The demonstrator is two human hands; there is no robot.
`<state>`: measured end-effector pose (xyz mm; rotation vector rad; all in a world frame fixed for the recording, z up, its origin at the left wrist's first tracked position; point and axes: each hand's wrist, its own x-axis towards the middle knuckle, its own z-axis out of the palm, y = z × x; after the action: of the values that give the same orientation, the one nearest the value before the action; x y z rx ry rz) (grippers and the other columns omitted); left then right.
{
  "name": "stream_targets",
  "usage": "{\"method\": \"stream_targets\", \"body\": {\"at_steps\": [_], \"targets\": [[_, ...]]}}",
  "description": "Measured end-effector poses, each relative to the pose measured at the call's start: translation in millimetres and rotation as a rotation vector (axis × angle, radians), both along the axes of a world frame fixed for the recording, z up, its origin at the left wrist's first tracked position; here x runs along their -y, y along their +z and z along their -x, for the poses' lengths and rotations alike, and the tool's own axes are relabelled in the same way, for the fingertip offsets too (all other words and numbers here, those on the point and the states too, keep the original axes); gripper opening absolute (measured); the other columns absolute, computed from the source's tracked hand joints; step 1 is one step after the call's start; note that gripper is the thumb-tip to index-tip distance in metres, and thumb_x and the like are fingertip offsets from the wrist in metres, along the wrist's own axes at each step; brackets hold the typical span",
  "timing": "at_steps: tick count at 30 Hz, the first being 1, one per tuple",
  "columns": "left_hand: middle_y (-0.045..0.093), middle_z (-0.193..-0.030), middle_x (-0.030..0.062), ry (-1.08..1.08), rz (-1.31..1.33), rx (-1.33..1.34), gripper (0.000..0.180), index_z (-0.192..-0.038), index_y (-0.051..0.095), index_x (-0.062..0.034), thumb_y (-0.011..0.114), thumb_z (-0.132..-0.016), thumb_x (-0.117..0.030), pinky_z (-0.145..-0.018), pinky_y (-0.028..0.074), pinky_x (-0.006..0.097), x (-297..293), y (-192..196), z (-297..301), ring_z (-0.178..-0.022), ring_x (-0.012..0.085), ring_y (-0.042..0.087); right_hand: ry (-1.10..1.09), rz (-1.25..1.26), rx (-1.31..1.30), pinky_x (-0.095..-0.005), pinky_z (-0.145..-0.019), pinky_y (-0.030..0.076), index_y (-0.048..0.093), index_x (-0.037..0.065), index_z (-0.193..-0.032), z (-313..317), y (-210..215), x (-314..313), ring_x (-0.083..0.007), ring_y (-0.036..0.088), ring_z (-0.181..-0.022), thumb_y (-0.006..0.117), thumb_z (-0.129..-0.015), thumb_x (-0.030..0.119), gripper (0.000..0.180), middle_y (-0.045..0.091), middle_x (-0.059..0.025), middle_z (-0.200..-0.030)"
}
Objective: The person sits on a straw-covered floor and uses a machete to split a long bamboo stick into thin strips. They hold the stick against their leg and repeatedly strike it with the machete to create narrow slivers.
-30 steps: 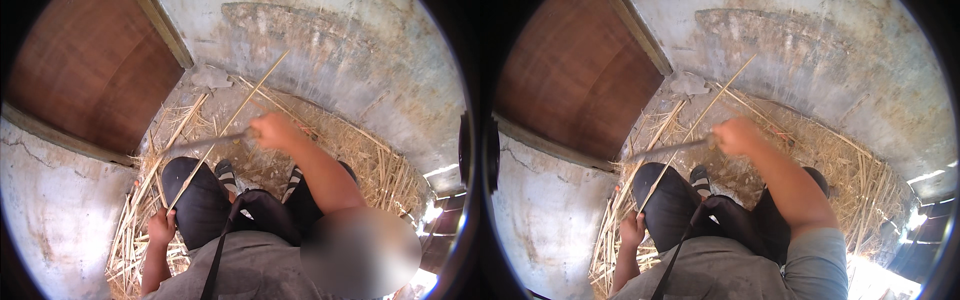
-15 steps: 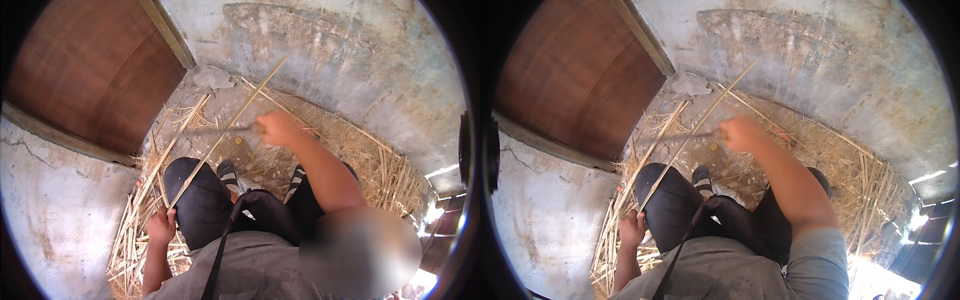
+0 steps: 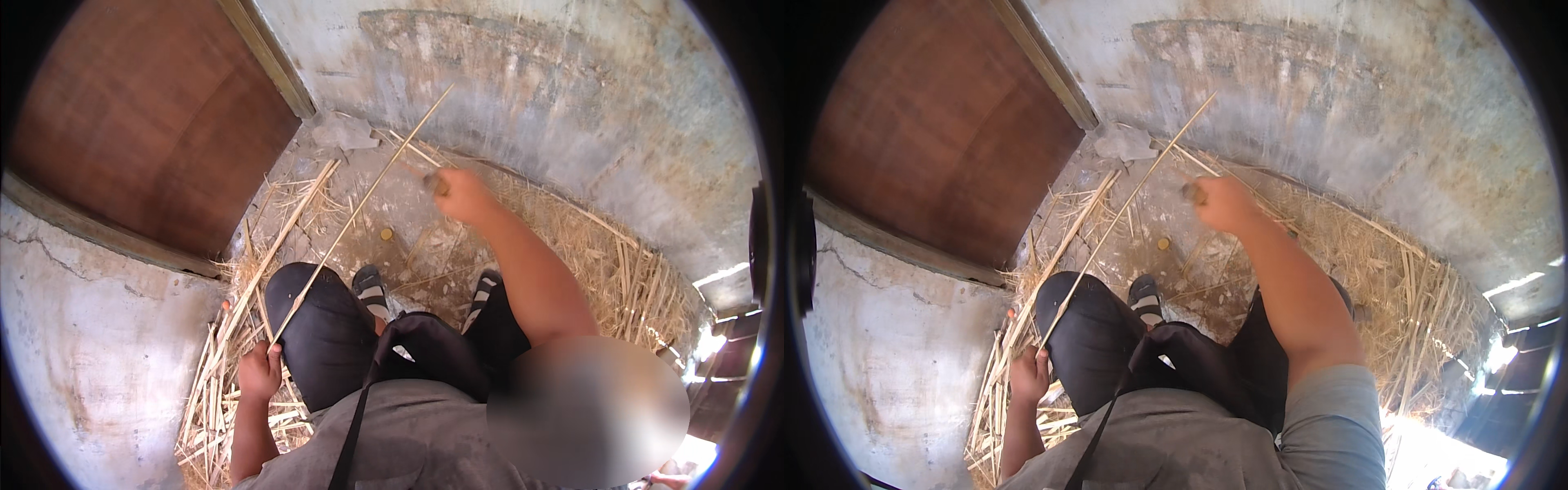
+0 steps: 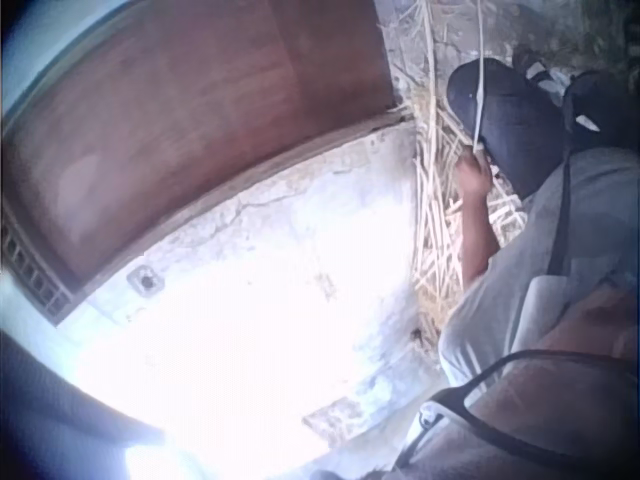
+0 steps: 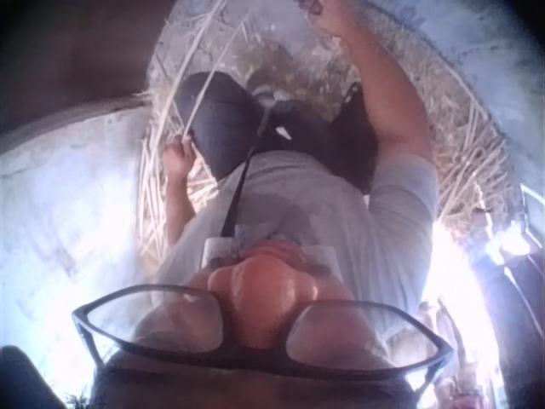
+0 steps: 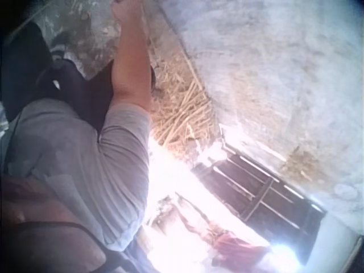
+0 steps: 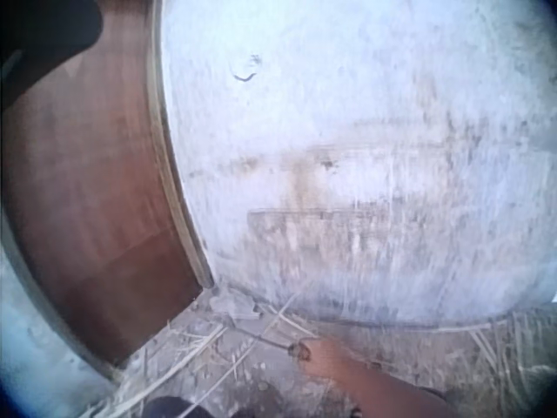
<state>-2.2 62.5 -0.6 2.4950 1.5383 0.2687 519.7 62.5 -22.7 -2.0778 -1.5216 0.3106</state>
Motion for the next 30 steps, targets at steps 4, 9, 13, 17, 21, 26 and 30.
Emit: {"method": "stream_targets", "body": {"at_steps": [4,9,13,17,21,26,30], "targets": [[0.059,-0.061,0.0226,0.037,-0.002,-0.005,0.045,-0.077,0.052,-0.0033,0.059,-0.103,-0.039,-0.054,0.046,0.053,-1.3,4.7,5.6,-0.060,0.0472,0.060,-0.231,0.050,-0.202,-0.0464,-0.082,0.056,0.070,0.012,-0.112,-23.0,9.1,-2.8,-0.0357,0.072,-0.093,0.071,-0.085,0.020,0.029,0.075,-0.0178,-0.100],[0.059,-0.060,0.0213,0.004,0.035,0.024,0.048,-0.075,0.051,-0.0028,0.057,-0.104,-0.041,-0.055,0.046,0.051,2.4,18.5,-6.0,-0.058,0.0455,0.061,0.284,0.102,0.194,-0.0480,-0.080,0.057,0.071,0.012,-0.109,39.8,36.0,10.3,-0.0375,0.072,-0.090,0.069,-0.084,0.020,0.027,0.074,-0.0187,-0.095],[0.059,-0.060,0.0214,-0.010,0.050,0.064,0.049,-0.075,0.053,-0.0019,0.056,-0.105,-0.041,-0.055,0.046,0.050,-2.1,-0.1,14.9,-0.058,0.0449,0.060,0.328,0.044,0.044,-0.0486,-0.078,0.057,0.071,0.011,-0.107,21.1,20.3,3.1,-0.0388,0.071,-0.087,0.069,-0.083,0.020,0.025,0.074,-0.0187,-0.093],[0.057,-0.059,0.0208,0.045,0.054,0.072,0.049,-0.077,0.055,-0.0015,0.055,-0.105,-0.041,-0.054,0.045,0.049,-5.5,-1.9,20.0,-0.056,0.0447,0.059,-0.147,0.006,-0.167,-0.0482,-0.080,0.057,0.071,0.011,-0.106,-16.0,13.5,-0.9,-0.0393,0.071,-0.088,0.069,-0.082,0.020,0.026,0.074,-0.0179,-0.094],[0.058,-0.060,0.0207,0.067,0.096,0.050,0.051,-0.077,0.057,-0.0013,0.055,-0.105,-0.044,-0.054,0.045,0.048,-5.4,9.5,17.2,-0.056,0.0430,0.059,0.024,0.045,0.010,-0.0483,-0.080,0.056,0.070,0.011,-0.105,8.8,29.9,9.8,-0.0397,0.071,-0.089,0.070,-0.083,0.024,0.026,0.074,-0.0175,-0.095],[0.058,-0.061,0.0221,0.017,0.219,0.052,0.055,-0.078,0.060,0.0011,0.055,-0.105,-0.047,-0.055,0.046,0.046,7.7,34.2,2.0,-0.056,0.0401,0.060,0.335,0.102,0.152,-0.0488,-0.078,0.056,0.070,0.012,-0.106,34.6,34.0,4.9,-0.0394,0.071,-0.089,0.070,-0.082,0.024,0.026,0.074,-0.0177,-0.094],[0.057,-0.061,0.0226,0.046,0.341,0.084,0.056,-0.083,0.063,0.0021,0.053,-0.105,-0.048,-0.058,0.046,0.045,3.8,26.1,10.4,-0.057,0.0398,0.058,-0.038,0.026,-0.143,-0.0491,-0.076,0.056,0.070,0.012,-0.103,-6.9,-5.7,-5.4,-0.0403,0.070,-0.087,0.070,-0.084,0.026,0.023,0.072,-0.0179,-0.089]]}}
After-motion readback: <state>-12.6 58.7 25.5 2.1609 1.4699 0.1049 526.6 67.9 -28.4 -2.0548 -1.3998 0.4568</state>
